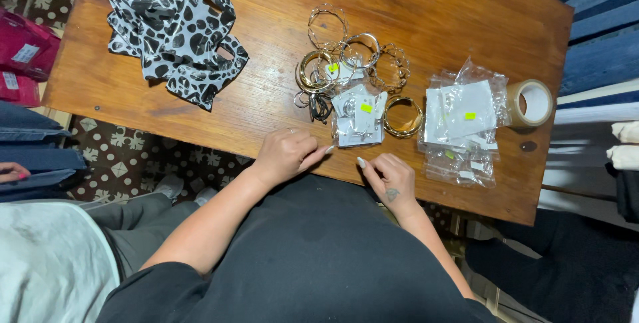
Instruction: The person packs multiple gold and silver bangle bracelets into small clear plastic bags with white backing cards. They handle each bracelet individually, place it in a bag, and set the packaged item aside on the table. Patterned fabric pieces and a roll of tape are also visible on the table.
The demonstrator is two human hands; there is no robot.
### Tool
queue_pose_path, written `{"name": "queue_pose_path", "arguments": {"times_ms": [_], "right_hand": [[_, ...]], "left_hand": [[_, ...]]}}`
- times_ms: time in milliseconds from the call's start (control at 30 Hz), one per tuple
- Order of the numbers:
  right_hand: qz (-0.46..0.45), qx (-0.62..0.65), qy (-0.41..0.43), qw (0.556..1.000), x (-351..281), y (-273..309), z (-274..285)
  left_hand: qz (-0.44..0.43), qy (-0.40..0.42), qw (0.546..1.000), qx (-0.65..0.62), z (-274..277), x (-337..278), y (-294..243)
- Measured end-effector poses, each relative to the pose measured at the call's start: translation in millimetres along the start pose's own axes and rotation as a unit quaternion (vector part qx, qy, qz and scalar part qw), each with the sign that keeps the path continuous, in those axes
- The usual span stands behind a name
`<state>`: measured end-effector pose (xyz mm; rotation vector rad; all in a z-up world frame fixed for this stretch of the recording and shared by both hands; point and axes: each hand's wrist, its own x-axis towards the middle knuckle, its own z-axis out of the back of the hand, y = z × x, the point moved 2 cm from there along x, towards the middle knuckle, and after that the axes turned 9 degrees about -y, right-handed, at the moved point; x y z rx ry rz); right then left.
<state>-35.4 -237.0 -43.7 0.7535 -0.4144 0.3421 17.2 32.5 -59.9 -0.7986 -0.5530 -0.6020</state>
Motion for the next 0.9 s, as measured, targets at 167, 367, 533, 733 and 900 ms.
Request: {"name": "queue_pose_path", "arguments": {"times_ms": [167, 367, 533, 733, 900], "right_hand": [[0.008, -0.004, 0.008, 1.000, -2, -5, 0], [0.089, -0.043, -0.081, 0.992, -9, -40, -6], [0.164, -0.096, -0.072, 0.979, 45, 1, -10], [0.082, -0.166, 0.054, 0.981, 45, -8, -15], [0.122, -0.142, -0.005, 0.982, 40, -21, -7]], "left_hand": [[-0.006, -0.001, 1.000, 0.006, -1, -1, 2], [-0.042, -0.091, 0.995, 0.032, 16, 10, 11], [-0.028, -0.208, 0.936, 0.283, 62, 40, 89], [0.162, -0.103, 0.863, 0.468, 84, 72, 162], [0.157, -0.151, 0.865, 0.452, 79, 68, 174]]}}
